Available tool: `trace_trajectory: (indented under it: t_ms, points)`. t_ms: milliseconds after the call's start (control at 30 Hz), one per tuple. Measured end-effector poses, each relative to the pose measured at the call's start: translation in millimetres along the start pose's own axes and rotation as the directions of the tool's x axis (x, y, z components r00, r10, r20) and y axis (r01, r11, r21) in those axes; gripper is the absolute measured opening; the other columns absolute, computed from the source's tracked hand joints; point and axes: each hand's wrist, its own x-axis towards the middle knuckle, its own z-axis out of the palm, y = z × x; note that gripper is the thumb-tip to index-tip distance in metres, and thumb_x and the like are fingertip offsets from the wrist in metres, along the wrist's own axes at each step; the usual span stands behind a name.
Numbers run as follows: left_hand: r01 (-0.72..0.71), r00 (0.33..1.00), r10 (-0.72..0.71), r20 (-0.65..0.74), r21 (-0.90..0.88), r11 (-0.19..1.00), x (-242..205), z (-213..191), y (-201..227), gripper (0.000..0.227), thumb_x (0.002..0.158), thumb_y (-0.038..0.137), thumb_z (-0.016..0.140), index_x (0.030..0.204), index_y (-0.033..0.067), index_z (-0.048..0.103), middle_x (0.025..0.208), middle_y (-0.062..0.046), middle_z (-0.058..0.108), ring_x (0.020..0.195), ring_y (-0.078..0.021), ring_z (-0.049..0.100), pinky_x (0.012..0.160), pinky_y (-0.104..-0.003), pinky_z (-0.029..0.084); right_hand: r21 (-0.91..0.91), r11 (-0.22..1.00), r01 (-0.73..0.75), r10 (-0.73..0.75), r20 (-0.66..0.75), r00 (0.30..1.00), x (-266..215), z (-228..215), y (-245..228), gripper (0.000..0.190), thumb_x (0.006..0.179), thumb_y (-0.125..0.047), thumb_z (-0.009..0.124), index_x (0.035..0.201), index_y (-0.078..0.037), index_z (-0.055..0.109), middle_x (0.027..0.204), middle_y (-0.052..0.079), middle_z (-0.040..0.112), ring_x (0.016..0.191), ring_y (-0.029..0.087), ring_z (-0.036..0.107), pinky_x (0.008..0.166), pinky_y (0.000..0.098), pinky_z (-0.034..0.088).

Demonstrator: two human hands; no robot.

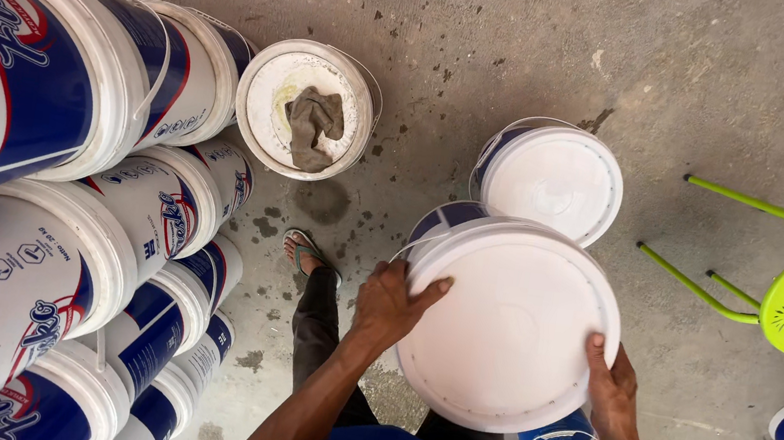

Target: The person wipes the lids of white paint buckets using a cloth, then rinses the cloth in a red bucket of water.

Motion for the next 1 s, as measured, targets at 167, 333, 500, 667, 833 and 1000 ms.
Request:
trace_trajectory:
  t_ms: [167,333,500,667,833,1000]
  points:
    - [-0.144,0.988,0.139,0.067,0.077,0.987,40.3,44.4,94.6,0.089,0.085,0.088,0.046,0.116,0.0054,0.060,0.123,-0.023,0.065,0.112,-0.0441,0.066,0.095,-0.060,0.051,0.041,0.993,0.113,-0.107,-0.133,0.985,86.7,-59.3,28.4,0.085,0.094,-0.069,0.057,0.154,-0.008,0.058,0.143,0.019,0.064,0.127,0.037,0.060,0.102,0.0515,0.053]
    - [-0.193,0.979,0.182,0.096,0.113,0.975,100.2,103.8,155.8,0.101,0.082,0.089,0.042,0.132,0.0030,0.060,0.136,-0.028,0.062,0.126,-0.0471,0.062,0.103,-0.061,0.048,0.200,0.969,0.143,-0.121,-0.117,0.986,140.4,-79.8,21.2,0.095,0.090,-0.074,0.054,0.162,-0.012,0.047,0.157,0.011,0.055,0.140,0.032,0.053,0.115,0.0502,0.047]
    - [-0.172,0.979,0.150,0.141,0.157,0.973,157.2,132.0,187.7,0.115,0.075,0.094,0.037,0.144,0.0055,0.057,0.142,-0.019,0.061,0.144,-0.0330,0.048,0.117,-0.057,0.033,0.227,0.967,0.115,-0.093,-0.107,0.990,164.1,-82.4,0.4,0.090,0.097,-0.068,0.050,0.163,-0.008,0.042,0.158,0.012,0.054,0.140,0.033,0.053,0.115,0.0476,0.047]
    - [-0.170,0.984,0.151,0.098,0.222,0.960,164.5,137.5,195.6,0.112,0.073,0.094,0.043,0.141,0.0067,0.060,0.140,-0.020,0.060,0.135,-0.0359,0.056,0.112,-0.054,0.036,0.321,0.946,0.048,-0.017,-0.101,0.995,186.3,-65.1,43.2,0.096,0.092,-0.075,0.053,0.163,-0.012,0.039,0.160,0.009,0.052,0.142,0.030,0.053,0.116,0.0462,0.049]
    - [-0.198,0.978,0.174,0.111,0.264,0.944,175.9,149.7,204.7,0.111,0.074,0.094,0.036,0.143,0.0103,0.062,0.146,-0.019,0.059,0.140,-0.0355,0.052,0.117,-0.055,0.027,0.373,0.928,-0.028,0.070,-0.101,0.992,174.1,-60.3,26.6,0.090,0.093,-0.076,0.055,0.159,-0.017,0.044,0.155,0.002,0.058,0.137,0.025,0.058,0.110,0.0412,0.055]
    - [-0.394,0.900,0.399,-0.175,0.063,0.917,157.6,156.5,174.9,0.091,0.076,0.083,0.053,0.135,0.0147,0.059,0.130,-0.014,0.059,0.126,-0.0410,0.059,0.107,-0.058,0.043,0.147,0.935,0.324,-0.273,-0.288,0.918,200.6,-60.6,54.2,0.071,0.109,-0.059,0.056,0.156,-0.006,0.045,0.148,0.014,0.059,0.132,0.034,0.058,0.107,0.0500,0.052]
